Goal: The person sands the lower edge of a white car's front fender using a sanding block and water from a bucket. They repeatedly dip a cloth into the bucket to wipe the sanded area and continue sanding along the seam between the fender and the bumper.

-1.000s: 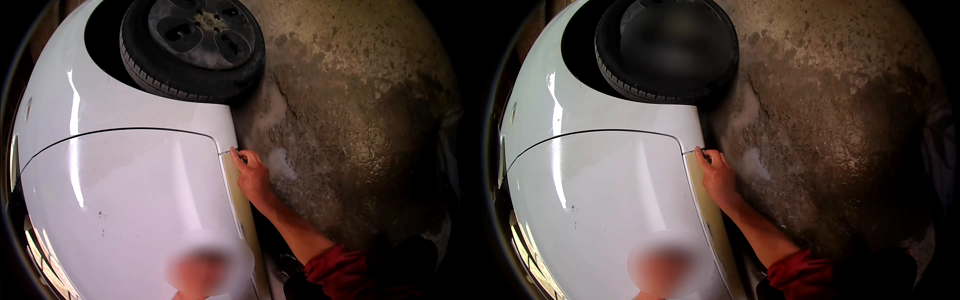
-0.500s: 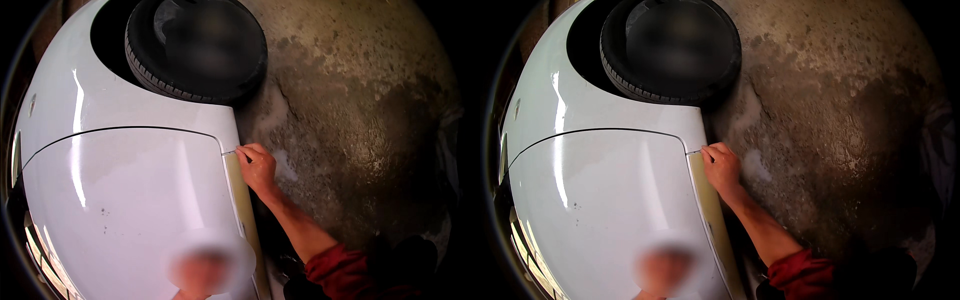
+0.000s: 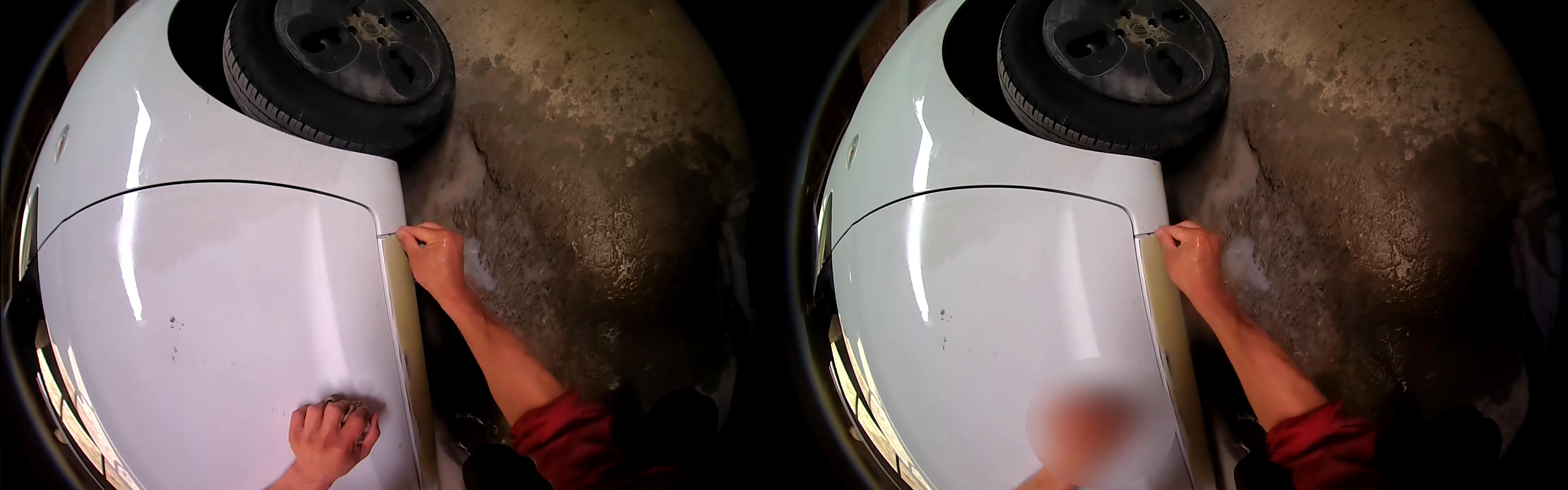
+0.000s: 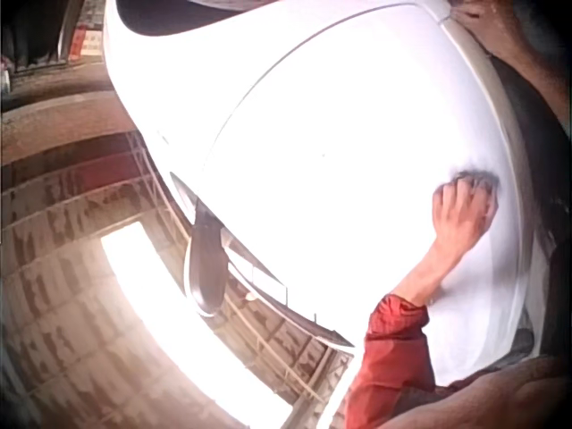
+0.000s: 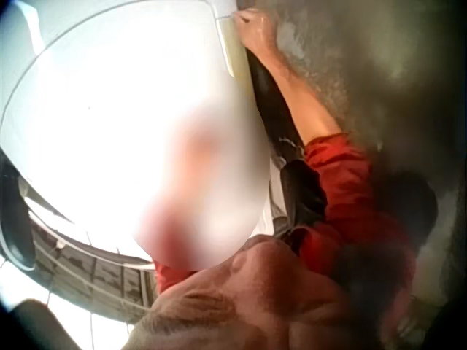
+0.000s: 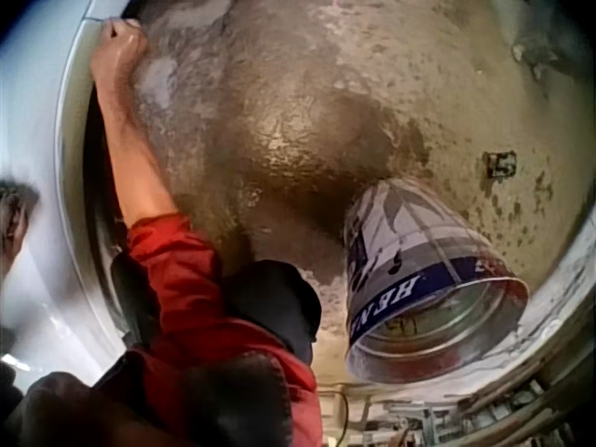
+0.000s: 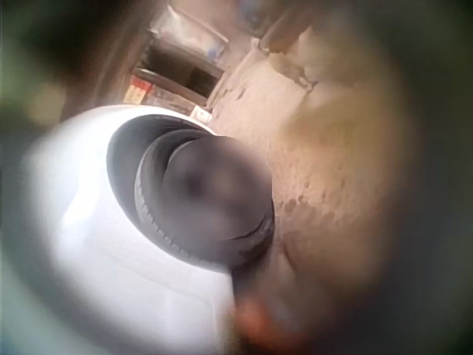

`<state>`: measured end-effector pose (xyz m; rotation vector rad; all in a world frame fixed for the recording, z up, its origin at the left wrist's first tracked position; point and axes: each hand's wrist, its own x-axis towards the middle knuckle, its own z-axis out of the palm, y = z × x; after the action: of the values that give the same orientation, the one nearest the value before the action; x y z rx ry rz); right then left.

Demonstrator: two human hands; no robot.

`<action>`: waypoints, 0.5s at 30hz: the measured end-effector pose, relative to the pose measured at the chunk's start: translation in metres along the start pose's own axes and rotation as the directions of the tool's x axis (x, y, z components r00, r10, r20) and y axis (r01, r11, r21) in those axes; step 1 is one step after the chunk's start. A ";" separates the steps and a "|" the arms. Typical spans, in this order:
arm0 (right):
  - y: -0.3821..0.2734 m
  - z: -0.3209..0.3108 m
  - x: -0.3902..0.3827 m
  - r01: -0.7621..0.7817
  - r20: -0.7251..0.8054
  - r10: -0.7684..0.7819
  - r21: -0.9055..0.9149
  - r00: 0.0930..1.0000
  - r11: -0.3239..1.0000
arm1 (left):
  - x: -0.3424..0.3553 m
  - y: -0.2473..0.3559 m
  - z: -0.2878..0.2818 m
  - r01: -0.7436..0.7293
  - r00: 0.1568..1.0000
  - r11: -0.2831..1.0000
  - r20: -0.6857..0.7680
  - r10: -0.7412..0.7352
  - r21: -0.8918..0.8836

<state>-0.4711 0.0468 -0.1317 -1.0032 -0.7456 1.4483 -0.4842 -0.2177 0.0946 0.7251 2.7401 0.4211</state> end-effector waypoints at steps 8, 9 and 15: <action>-0.005 -0.003 0.012 -0.084 0.018 0.083 0.014 0.996 0.996 | 0.005 0.000 -0.009 -0.486 0.853 0.706 0.103 0.512 0.515; -0.006 -0.005 0.014 -0.090 0.019 0.090 0.023 0.996 0.996 | 0.007 0.008 -0.012 -0.583 0.756 0.509 0.192 0.626 0.633; -0.005 -0.002 0.010 -0.069 0.028 0.071 -0.088 0.997 0.994 | 0.011 0.035 -0.018 -0.654 0.402 -0.112 0.469 0.786 0.748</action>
<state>-0.4670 0.0570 -0.1293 -1.0847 -0.8088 1.5053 -0.4842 -0.1863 0.1211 2.6348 2.0448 -1.0551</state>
